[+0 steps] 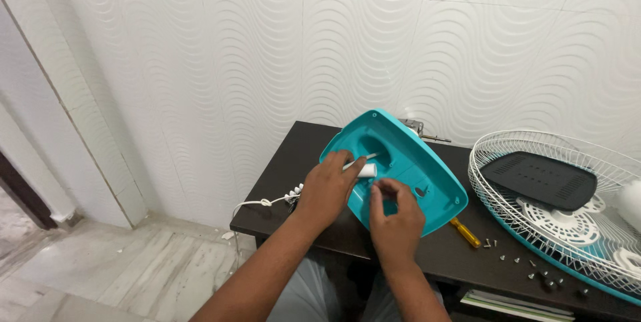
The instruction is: The person disassembles a teal LG fan, removes the motor and internal components, and uses a screwdriver to adjust parts. The person then reassembles the fan housing and secures internal components.
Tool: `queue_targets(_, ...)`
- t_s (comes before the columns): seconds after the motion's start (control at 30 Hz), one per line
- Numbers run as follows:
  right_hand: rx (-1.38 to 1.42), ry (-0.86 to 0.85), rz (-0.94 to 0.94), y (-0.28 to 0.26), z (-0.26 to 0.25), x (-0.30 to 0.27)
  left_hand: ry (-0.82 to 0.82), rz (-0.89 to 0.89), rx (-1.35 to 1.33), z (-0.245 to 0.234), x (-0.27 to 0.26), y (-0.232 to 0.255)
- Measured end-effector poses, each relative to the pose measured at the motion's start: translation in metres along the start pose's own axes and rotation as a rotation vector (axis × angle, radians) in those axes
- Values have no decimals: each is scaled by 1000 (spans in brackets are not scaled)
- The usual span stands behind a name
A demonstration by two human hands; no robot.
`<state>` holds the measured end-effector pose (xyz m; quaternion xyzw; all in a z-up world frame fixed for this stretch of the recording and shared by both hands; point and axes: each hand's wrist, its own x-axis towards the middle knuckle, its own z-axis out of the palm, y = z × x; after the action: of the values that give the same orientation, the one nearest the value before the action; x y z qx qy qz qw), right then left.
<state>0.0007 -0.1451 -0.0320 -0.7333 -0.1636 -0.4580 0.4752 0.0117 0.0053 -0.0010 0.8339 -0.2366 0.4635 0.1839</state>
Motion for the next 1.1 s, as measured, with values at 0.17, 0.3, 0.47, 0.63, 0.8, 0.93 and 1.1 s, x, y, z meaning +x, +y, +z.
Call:
queue_targets(0.17, -202, 309, -98, 4, -31, -30, -6, 26, -71, -5, 2, 2)
queue_targets(0.3, -289, 402, 49, 18, -42, -37, 58, 75, -88, -3, 9, 9)
queue_targets(0.47, 154, 237, 252, 30, -33, -35, -85, -18, -230, 12, 18, 14)
queue_targets(0.63, -43, 1, 435, 38, -39, -25, -6, -70, -261, 23, 22, 8)
queue_targets(0.8, -43, -48, 405, 47, -49, -15, 41, -105, -296, 23, 22, 10)
queue_targets(0.93, 14, -55, 298, 65, -70, -7, 24, -57, -337, 22, 18, 16)
queue_targets(1.1, -14, -109, 279, 83, -92, 3, 81, 67, -266, 31, 18, 32)
